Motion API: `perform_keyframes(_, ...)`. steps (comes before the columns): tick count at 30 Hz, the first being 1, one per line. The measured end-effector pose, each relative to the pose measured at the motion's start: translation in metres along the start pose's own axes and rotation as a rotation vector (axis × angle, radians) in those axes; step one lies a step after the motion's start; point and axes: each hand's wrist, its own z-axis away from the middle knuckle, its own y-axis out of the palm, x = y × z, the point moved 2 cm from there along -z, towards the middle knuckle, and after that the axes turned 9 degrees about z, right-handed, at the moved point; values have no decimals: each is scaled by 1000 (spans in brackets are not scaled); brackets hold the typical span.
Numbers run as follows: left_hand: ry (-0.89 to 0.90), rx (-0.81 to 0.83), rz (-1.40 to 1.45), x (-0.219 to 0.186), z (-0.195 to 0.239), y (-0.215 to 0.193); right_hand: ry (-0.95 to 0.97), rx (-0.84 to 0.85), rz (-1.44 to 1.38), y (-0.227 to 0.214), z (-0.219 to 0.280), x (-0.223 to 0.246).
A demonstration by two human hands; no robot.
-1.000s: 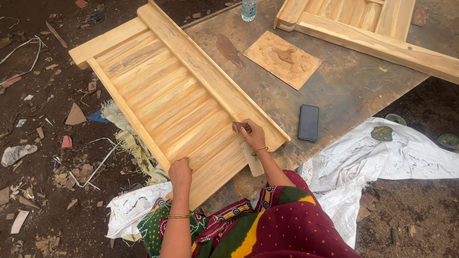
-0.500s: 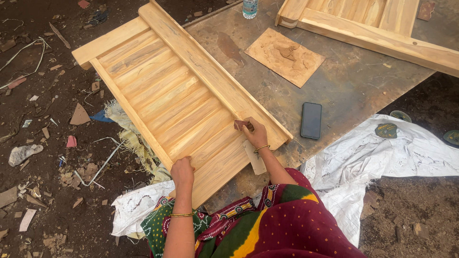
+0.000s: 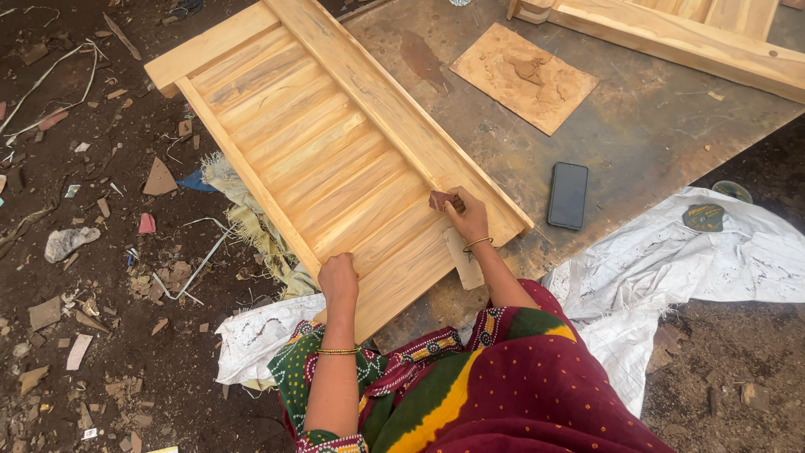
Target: The person is sanding a wooden headboard with sandpaper. They are smoothing the surface of the headboard by hand, moving the sandpaper back and forth across the wood.
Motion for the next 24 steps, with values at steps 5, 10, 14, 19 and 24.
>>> perform_keyframes(5, 22, -15, -49, 3, -4, 13, -6, 2, -21, 1, -1, -1)
perform_keyframes(10, 67, -68, -164, 1, -3, 27, 7, -1, -9, 0, 0, 1)
perform_keyframes(14, 78, -127, -280, -17, -1, 32, -7, 5, 4, -5, -1, 3)
perform_keyframes(19, 31, -50, -318, -21, -3, 30, 26, 14, 8, 5, -3, -6)
perform_keyframes(24, 34, -133, -236, -19, -11, 39, 19, 3, 23, 11, -2, -31)
